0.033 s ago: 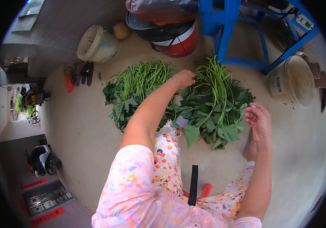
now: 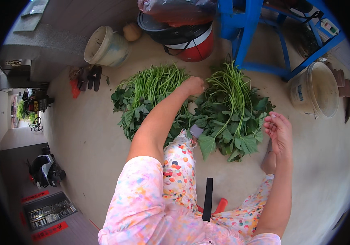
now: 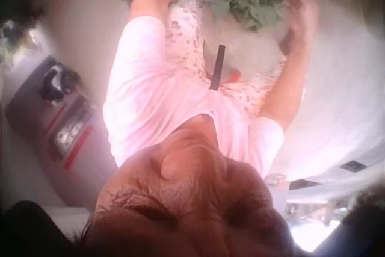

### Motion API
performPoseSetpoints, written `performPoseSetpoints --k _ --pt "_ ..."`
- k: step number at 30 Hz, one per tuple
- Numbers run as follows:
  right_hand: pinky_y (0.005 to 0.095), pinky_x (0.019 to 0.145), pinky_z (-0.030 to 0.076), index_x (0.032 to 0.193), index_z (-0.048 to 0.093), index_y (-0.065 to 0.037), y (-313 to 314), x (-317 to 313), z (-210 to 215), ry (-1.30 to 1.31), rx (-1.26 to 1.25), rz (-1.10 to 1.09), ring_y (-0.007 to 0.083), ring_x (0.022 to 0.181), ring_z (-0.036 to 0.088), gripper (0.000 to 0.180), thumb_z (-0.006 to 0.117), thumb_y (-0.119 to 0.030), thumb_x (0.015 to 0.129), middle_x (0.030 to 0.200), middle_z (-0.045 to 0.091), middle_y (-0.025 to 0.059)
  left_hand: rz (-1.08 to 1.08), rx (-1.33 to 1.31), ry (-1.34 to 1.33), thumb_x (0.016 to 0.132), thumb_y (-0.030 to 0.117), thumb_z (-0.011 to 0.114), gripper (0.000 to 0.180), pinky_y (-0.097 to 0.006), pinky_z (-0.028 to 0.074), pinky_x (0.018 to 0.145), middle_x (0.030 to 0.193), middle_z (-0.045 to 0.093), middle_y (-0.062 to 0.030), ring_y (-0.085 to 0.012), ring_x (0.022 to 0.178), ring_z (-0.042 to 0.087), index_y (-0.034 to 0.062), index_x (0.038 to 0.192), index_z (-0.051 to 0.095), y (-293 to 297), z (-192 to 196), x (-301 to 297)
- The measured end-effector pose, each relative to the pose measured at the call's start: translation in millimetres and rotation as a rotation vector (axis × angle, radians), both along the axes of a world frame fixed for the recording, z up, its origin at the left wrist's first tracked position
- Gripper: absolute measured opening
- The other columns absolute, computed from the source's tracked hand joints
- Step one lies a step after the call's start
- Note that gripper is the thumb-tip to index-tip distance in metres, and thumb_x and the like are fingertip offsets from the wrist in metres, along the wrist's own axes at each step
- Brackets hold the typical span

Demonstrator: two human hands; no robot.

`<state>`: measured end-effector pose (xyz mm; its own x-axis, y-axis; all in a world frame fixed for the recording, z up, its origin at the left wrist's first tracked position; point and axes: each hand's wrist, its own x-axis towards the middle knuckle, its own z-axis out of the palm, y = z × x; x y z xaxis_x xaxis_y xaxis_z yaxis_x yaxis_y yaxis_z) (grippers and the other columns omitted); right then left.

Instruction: The person sits on a low stool and repeatedly picks up bunches of leafy green vegetables from a pile on the floor. They separate stems and leaves by hand, then place the sorted portions back onto the floor in separate piles.

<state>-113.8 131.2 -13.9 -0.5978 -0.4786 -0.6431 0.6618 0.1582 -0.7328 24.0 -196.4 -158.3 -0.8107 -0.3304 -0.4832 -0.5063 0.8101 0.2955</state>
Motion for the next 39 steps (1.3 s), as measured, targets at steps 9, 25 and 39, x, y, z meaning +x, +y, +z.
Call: performPoseSetpoints --k 9,25,39 --pt "0.0200 0.054 0.045 0.099 0.051 -0.003 -20.9 9.0 -20.4 0.013 0.108 0.065 0.0088 0.061 0.055 0.019 0.054 -0.014 0.084 0.076 0.059 0.0039 1.117 -0.405 0.168 0.074 0.007 0.054 0.022 -0.046 0.043 0.077 0.103 0.048 -0.0191 -0.0366 0.093 0.049 0.0010 0.095 0.057 -53.4 -19.0 194.7" --pt "0.0187 0.051 0.043 0.098 0.051 -0.002 -39.4 20.7 -58.4 0.034 0.309 0.217 0.0095 0.060 0.053 0.017 0.052 -0.010 0.084 0.076 0.057 0.0054 1.303 0.023 0.226 0.058 0.032 0.080 0.096 -0.039 0.035 0.094 0.130 0.037 -0.0205 -0.0331 0.116 0.041 -0.0038 0.129 0.026 -147.7 -104.0 299.0" --pt "0.0187 0.051 0.043 0.099 0.052 -0.003 -43.7 25.9 -54.0 0.036 0.275 0.270 0.0087 0.061 0.055 0.017 0.052 -0.010 0.083 0.079 0.059 0.0049 1.315 0.351 0.308 0.058 0.006 0.069 0.033 -0.031 0.046 0.067 0.081 0.062 -0.0091 -0.0186 0.070 0.059 -0.0011 0.089 0.061 -143.3 0.6 290.3"
